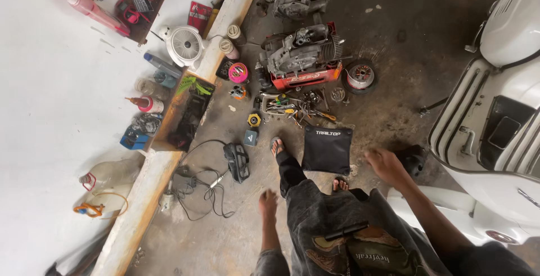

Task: The person sits in a workshop and works on a small engine component, likely a carburetor. They use a wrench to loosen and remove a bolt, then disassemble the part to remove a small metal pin. The person handles the component and tools with both hands, placing removed parts on the floor.

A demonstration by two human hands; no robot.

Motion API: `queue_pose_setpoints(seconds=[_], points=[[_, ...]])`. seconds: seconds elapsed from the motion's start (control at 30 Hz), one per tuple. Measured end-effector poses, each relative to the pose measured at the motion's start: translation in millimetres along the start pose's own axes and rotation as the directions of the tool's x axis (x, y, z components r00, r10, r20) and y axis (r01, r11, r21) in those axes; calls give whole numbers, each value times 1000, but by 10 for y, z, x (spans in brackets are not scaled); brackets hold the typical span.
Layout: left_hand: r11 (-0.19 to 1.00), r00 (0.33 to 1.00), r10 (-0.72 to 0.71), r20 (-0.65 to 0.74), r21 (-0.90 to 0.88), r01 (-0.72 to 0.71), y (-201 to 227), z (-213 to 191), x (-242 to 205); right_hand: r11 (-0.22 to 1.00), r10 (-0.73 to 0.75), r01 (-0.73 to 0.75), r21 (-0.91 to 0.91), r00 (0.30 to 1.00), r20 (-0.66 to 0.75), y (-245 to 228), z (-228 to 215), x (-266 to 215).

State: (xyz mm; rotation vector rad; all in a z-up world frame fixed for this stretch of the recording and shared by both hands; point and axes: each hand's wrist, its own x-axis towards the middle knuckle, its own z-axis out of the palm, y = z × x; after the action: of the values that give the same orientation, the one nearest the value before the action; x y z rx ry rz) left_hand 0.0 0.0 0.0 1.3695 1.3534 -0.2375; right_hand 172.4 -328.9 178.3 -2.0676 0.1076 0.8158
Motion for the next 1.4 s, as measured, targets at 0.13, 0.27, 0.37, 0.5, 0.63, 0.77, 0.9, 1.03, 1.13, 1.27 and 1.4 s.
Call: queue_pose_setpoints(seconds=[0.13,0.27,0.37,0.5,0.63,0.77,0.9,1.03,1.13,1.27,1.4], points=[[938,918,333,214,-175,-300,1032,421,177,983,-149,159,94,983,-105,-873,148,296],[885,810,442,386,-40,-464,2152,616,191,944,-247,264,198,963,-108,-1176,519,874],[865,758,417,501,37,-501,2798,654,348,940,-204,231,250,970,-131,-1398,699,1260],[874,751,353,559,91,-478,3258,732,957,963,-58,100,249,984,-170,-1622,734,1591],[744,694,401,599,229,-627,3922,592,1027,955,11,66,290,966,-258,-2154,497,1577],[680,663,481,573,233,-695,4246,655,1137,984,59,3,176,936,-347,-2142,360,1864],[625,614,595,519,181,-759,4428,1005,987,989,64,-23,143,955,-290,-2037,106,2299],[589,560,666,493,115,-800,4371,1419,1114,992,50,-29,120,982,-184,-2019,-200,2682],[420,494,713,497,261,-869,4248,1856,1424,971,-38,59,233,995,-93,-1859,-386,3054],[97,239,884,402,343,-934,4136,2351,1975,984,-171,175,22,978,-123,-1244,-463,3842],[-23,162,886,435,390,-921,4158,2669,2260,924,-375,381,-4,908,-188,-1216,-471,4185]])
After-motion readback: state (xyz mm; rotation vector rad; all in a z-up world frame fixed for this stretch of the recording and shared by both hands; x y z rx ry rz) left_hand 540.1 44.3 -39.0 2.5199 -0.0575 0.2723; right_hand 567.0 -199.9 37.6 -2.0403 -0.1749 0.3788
